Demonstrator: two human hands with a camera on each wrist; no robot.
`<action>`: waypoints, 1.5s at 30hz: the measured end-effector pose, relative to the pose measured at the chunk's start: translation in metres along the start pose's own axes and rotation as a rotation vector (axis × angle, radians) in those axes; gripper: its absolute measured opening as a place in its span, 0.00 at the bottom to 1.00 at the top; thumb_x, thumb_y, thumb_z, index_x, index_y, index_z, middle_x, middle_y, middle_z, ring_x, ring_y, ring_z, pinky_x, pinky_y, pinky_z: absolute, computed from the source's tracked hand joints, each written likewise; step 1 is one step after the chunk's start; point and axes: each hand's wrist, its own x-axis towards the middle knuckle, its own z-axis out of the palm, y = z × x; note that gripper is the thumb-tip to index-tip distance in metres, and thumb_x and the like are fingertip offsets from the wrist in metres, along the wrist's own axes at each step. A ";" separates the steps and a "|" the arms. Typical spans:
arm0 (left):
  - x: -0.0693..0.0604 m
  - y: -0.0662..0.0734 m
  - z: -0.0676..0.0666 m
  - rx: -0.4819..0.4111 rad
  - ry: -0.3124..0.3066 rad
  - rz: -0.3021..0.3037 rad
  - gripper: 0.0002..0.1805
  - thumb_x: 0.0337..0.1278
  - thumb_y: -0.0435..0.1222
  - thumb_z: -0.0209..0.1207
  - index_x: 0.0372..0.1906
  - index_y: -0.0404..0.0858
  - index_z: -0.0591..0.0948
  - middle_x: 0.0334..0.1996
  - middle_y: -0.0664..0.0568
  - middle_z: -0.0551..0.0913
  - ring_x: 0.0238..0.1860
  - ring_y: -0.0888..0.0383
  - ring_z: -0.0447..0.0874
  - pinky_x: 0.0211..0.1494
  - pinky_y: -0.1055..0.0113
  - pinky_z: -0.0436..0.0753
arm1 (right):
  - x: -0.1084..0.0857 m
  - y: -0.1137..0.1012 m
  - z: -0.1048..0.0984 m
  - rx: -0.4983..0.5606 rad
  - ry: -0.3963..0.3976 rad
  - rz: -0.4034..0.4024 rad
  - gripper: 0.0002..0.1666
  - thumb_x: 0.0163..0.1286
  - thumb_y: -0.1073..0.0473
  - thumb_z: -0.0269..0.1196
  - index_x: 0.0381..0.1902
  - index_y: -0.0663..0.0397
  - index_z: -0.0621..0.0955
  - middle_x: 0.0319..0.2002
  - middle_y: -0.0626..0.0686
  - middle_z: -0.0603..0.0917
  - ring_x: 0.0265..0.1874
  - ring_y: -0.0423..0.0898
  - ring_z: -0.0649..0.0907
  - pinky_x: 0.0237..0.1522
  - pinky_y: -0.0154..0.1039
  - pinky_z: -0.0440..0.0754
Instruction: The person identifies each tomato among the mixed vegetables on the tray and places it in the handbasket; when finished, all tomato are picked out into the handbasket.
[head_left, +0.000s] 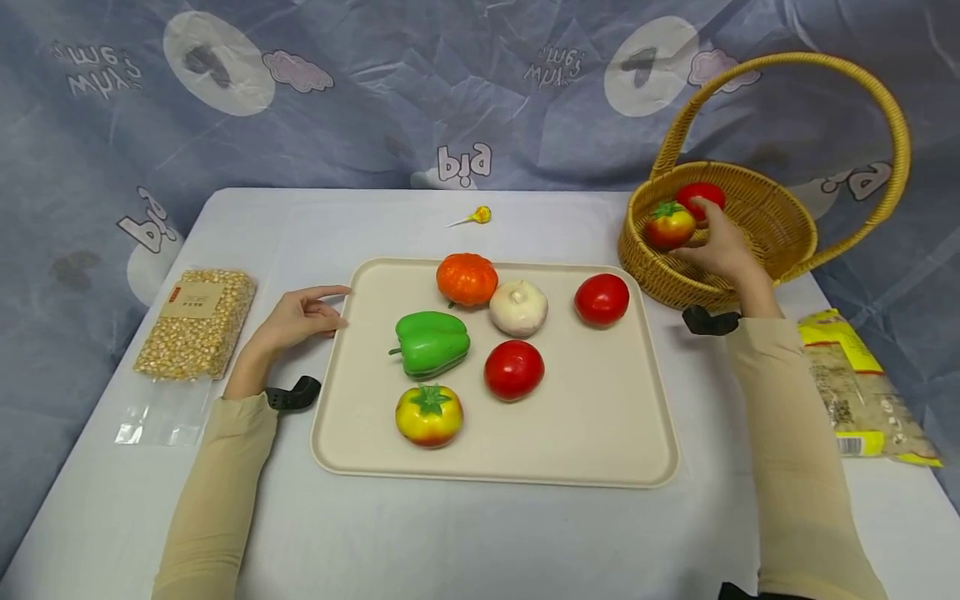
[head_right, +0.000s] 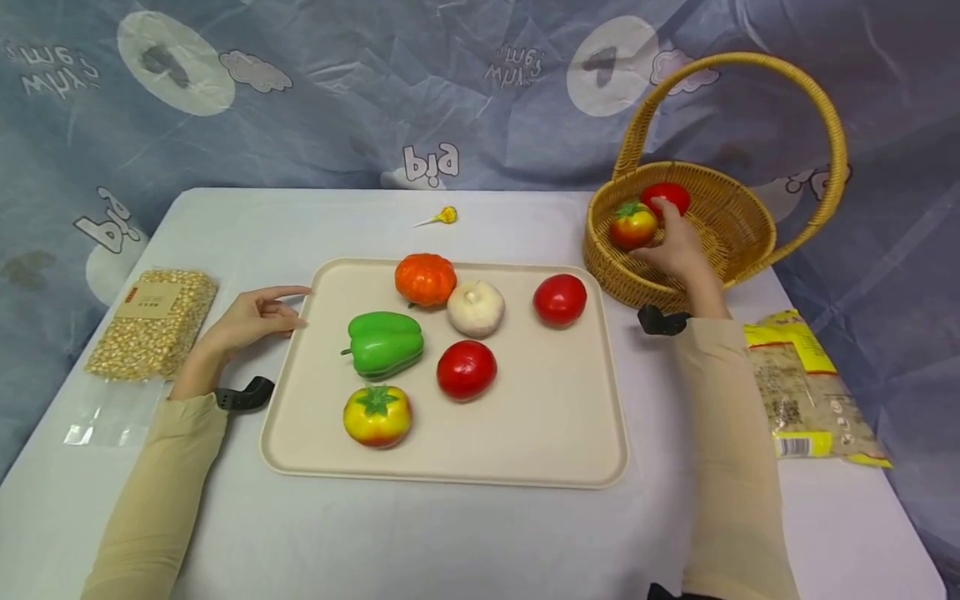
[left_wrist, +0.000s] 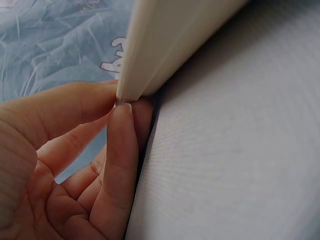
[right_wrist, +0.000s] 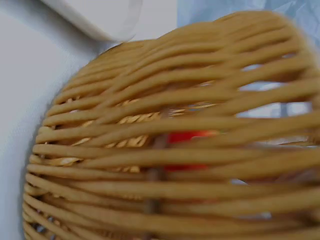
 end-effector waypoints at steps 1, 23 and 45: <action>0.000 0.001 0.000 0.001 0.001 -0.002 0.32 0.55 0.30 0.61 0.66 0.32 0.67 0.23 0.67 0.83 0.27 0.69 0.83 0.36 0.74 0.84 | -0.003 -0.002 -0.001 -0.002 0.005 0.007 0.51 0.63 0.58 0.62 0.74 0.56 0.45 0.66 0.76 0.59 0.58 0.73 0.66 0.61 0.67 0.63; -0.001 0.000 -0.001 0.006 0.005 -0.008 0.32 0.56 0.31 0.61 0.66 0.33 0.66 0.24 0.67 0.83 0.27 0.69 0.83 0.35 0.74 0.84 | -0.057 -0.035 0.016 0.073 0.455 -0.157 0.31 0.64 0.60 0.60 0.66 0.49 0.69 0.55 0.60 0.73 0.37 0.26 0.74 0.35 0.08 0.69; -0.001 0.000 0.000 0.010 -0.002 0.001 0.32 0.56 0.32 0.61 0.66 0.32 0.66 0.25 0.67 0.83 0.29 0.70 0.83 0.36 0.74 0.84 | -0.092 -0.062 0.051 0.041 0.392 -0.555 0.31 0.58 0.73 0.63 0.60 0.57 0.73 0.55 0.59 0.75 0.38 0.24 0.76 0.39 0.13 0.72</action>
